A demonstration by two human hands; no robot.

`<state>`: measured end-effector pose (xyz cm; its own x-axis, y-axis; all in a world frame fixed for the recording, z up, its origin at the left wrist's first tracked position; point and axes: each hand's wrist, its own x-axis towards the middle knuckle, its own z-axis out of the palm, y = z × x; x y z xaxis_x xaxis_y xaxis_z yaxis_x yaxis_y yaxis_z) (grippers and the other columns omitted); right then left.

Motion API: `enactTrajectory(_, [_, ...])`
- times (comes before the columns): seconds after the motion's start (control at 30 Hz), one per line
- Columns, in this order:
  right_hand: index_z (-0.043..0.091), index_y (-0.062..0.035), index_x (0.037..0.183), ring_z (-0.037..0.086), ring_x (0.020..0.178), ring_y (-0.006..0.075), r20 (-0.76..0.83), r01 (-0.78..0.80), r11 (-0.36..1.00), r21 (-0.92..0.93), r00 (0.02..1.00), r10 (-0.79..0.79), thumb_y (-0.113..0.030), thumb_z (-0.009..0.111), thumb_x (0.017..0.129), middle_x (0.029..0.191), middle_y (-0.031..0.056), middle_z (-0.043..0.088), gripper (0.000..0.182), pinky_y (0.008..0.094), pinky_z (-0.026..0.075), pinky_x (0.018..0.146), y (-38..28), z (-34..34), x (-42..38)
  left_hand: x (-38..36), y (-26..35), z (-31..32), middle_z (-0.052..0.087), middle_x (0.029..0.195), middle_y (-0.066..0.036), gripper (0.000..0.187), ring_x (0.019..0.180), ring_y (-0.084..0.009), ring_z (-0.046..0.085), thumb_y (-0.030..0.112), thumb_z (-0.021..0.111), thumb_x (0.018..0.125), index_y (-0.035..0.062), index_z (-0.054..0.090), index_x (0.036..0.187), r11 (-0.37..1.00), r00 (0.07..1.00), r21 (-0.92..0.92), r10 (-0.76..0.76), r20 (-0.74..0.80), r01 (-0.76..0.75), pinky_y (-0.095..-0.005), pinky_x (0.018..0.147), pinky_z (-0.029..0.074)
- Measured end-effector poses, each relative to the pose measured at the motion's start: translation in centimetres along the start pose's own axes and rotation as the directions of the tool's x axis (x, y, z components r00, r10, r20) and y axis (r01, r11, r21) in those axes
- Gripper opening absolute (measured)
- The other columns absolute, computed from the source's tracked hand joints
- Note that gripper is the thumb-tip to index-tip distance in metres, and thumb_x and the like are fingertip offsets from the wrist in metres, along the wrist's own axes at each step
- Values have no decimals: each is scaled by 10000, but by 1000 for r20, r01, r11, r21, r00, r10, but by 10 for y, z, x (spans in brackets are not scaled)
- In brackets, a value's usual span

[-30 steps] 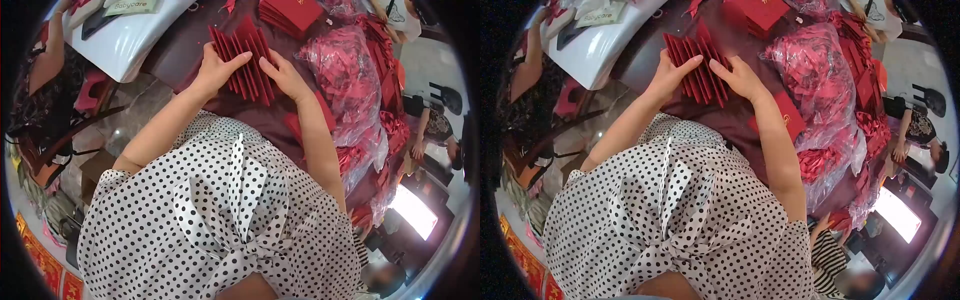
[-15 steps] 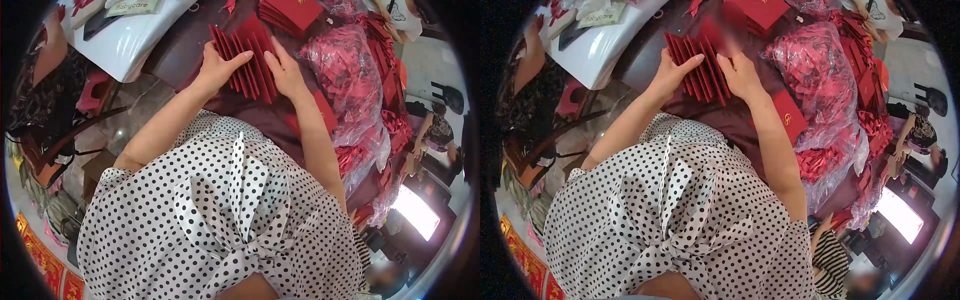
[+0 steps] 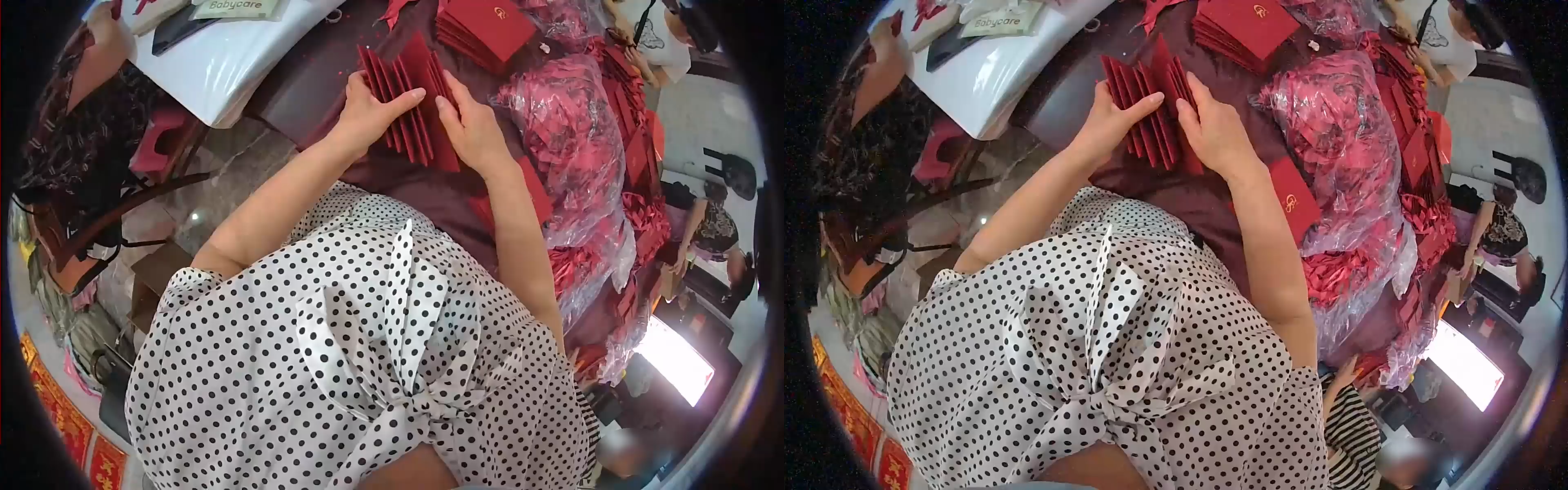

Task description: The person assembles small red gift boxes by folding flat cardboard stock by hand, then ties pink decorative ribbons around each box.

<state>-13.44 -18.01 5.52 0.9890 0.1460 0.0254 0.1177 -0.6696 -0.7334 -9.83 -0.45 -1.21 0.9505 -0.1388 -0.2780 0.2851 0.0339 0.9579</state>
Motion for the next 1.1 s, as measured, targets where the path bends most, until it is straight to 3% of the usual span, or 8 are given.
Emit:
enactTrajectory(0.13, [398, 50, 1323, 572, 1058, 399, 79, -92, 993, -76, 992, 98, -317, 523, 926, 1110, 305, 579, 554, 409, 465, 879, -7, 0, 0, 0, -2, 0, 347, 1300, -249, 1049, 1208, -288, 428, 449, 836, 635, -128, 252, 1288, 1000, 1000, 2, -9, -13, 9, -346, 987, 404])
enactTrajectory(0.3, [341, 92, 1347, 502, 1160, 411, 92, 157, 980, -121, 985, -146, -356, 538, 904, 1223, 321, 510, 659, 413, 414, 960, -1, 10, -4, 1, -3, 0, 341, 1299, -259, 1078, 1226, -313, 397, 481, 835, 618, -133, 260, 1292, 1000, 1000, 26, -6, -21, 7, -366, 1004, 382])
enactTrajectory(0.5, [317, 95, 1351, 524, 1114, 430, 155, 89, 992, -90, 985, -74, -306, 529, 894, 1187, 334, 524, 644, 432, 422, 938, -4, 7, -1, -1, -2, -2, 326, 1312, -266, 1073, 1246, -308, 368, 513, 803, 654, -137, 249, 1304, 1000, 1000, 18, 4, -3, -4, -370, 1014, 366])
enactTrajectory(0.57, [313, 95, 1351, 527, 1102, 435, 144, 83, 993, -86, 987, -70, -292, 520, 896, 1177, 336, 528, 632, 439, 423, 932, -4, 5, -1, -11, 5, -3, 486, 1243, -151, 827, 1145, -208, 504, 333, 722, 813, -28, 212, 1355, 977, 996, -211, -24, 81, 41, -371, 942, 442])
enactTrajectory(0.77, [312, 93, 1347, 531, 1085, 445, 120, 82, 994, -69, 990, -73, -270, 499, 905, 1159, 337, 535, 601, 448, 426, 922, -2, 8, -2, -25, 14, -15, 434, 1305, -91, 832, 1055, -213, 534, 334, 722, 771, 54, 245, 1393, 928, 968, -321, -123, 218, 190, -397, 873, 443])
enactTrajectory(0.9, [308, 88, 1349, 532, 1083, 445, 108, 89, 995, -36, 990, -85, -272, 501, 909, 1159, 335, 535, 600, 451, 428, 915, -1, 9, -3, -25, 15, -14, 397, 1329, -129, 861, 1042, -213, 535, 349, 748, 752, 21, 261, 1383, 934, 970, -308, -120, 211, 183, -378, 847, 454])
enactTrajectory(0.97, [307, 85, 1351, 532, 1082, 445, 113, 87, 996, -38, 990, -82, -275, 502, 909, 1159, 333, 536, 602, 450, 428, 914, -3, 11, -3, -13, -2, -7, 506, 1240, -149, 729, 1081, -195, 551, 229, 725, 813, -10, 288, 1344, 988, 994, -149, -26, 110, 43, -338, 897, 470])
enactTrajectory(1.1, [304, 78, 1355, 530, 1089, 443, 82, 91, 995, -47, 993, -87, -288, 504, 910, 1161, 328, 537, 609, 445, 430, 914, -2, 12, -4, -10, -4, -3, 518, 1216, -167, 774, 1065, -197, 560, 230, 769, 777, -54, 293, 1317, 994, 999, -112, 13, 49, -8, -325, 902, 470])
